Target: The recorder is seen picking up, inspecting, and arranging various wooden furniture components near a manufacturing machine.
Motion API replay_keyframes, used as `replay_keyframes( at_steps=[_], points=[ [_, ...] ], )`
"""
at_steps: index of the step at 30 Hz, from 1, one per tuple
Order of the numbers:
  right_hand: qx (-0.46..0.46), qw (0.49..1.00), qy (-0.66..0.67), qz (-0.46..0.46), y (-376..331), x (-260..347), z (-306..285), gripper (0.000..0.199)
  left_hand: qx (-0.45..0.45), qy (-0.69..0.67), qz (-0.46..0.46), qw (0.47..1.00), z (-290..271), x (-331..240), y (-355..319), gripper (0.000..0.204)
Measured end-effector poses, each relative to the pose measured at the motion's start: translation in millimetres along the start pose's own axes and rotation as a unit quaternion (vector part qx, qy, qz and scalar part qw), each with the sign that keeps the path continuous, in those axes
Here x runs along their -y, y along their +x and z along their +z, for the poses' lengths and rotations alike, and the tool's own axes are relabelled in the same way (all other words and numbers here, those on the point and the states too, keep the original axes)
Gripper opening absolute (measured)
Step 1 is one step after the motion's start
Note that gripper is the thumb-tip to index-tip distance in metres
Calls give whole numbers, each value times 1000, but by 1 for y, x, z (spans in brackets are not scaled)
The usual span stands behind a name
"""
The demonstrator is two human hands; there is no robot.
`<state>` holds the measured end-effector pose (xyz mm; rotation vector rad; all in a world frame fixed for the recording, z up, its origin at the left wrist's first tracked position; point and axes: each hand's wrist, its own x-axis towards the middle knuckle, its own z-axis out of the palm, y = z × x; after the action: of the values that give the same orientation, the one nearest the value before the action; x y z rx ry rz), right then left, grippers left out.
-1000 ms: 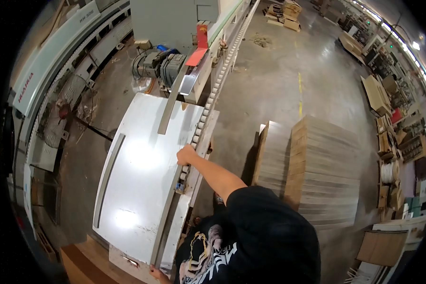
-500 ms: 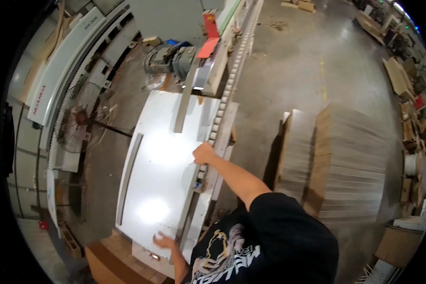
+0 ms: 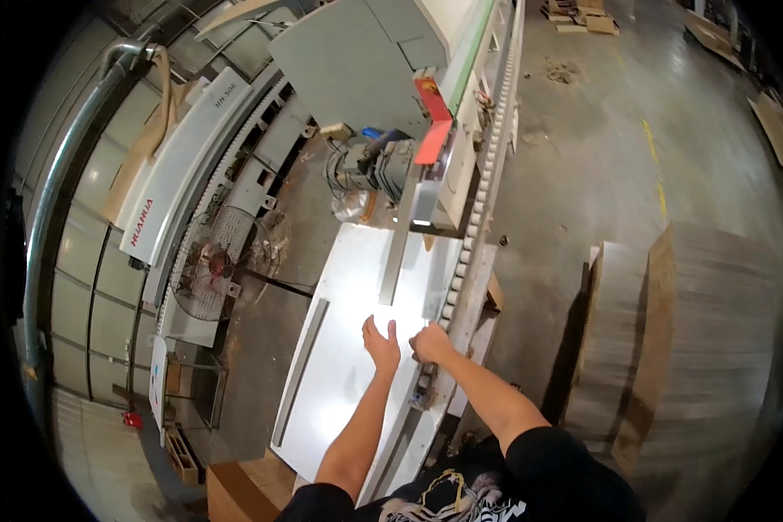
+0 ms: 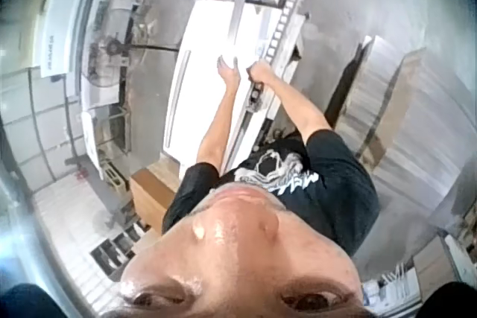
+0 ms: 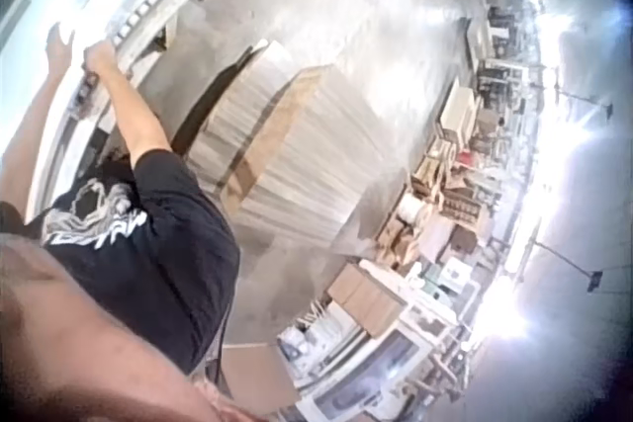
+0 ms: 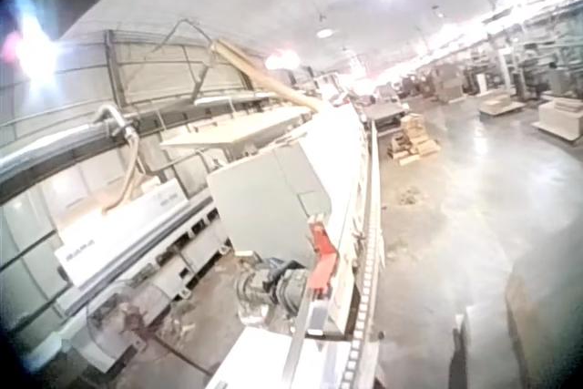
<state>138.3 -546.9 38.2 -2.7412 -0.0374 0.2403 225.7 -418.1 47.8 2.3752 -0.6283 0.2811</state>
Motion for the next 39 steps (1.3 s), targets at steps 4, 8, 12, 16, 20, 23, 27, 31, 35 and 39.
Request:
replay_keyframes(
  at_steps=[4,8,12,16,20,23,27,31,35,39],
  points=[
    [11,1000,5,-8,-2,17,-17,28,-21,-53,-129,990,28,36,56,67],
    [14,999,32,10,-3,8,-14,25,179,-45,-101,978,32,35,64,57],
    [8,999,32,0,4,6,-8,25,225,-18,-128,966,26,53,49,55],
    [14,999,44,9,10,6,-1,26,239,-75,-173,953,6,77,16,52],
    [6,998,66,18,8,3,1,27,226,-146,-191,944,-43,115,-34,58],
    [39,999,27,25,12,6,3,29,267,-182,-202,925,-85,179,-86,64],
    [60,998,3,22,14,6,1,33,259,-195,-238,916,-154,238,-170,45],
    [69,996,-16,46,16,13,-4,33,158,-138,-302,930,-224,272,-258,36],
    [22,999,-15,47,11,22,-5,32,125,-11,-288,949,-295,279,-334,22],
    [-17,998,-8,60,4,24,4,33,93,68,-303,946,-336,279,-392,20]
  ],
)
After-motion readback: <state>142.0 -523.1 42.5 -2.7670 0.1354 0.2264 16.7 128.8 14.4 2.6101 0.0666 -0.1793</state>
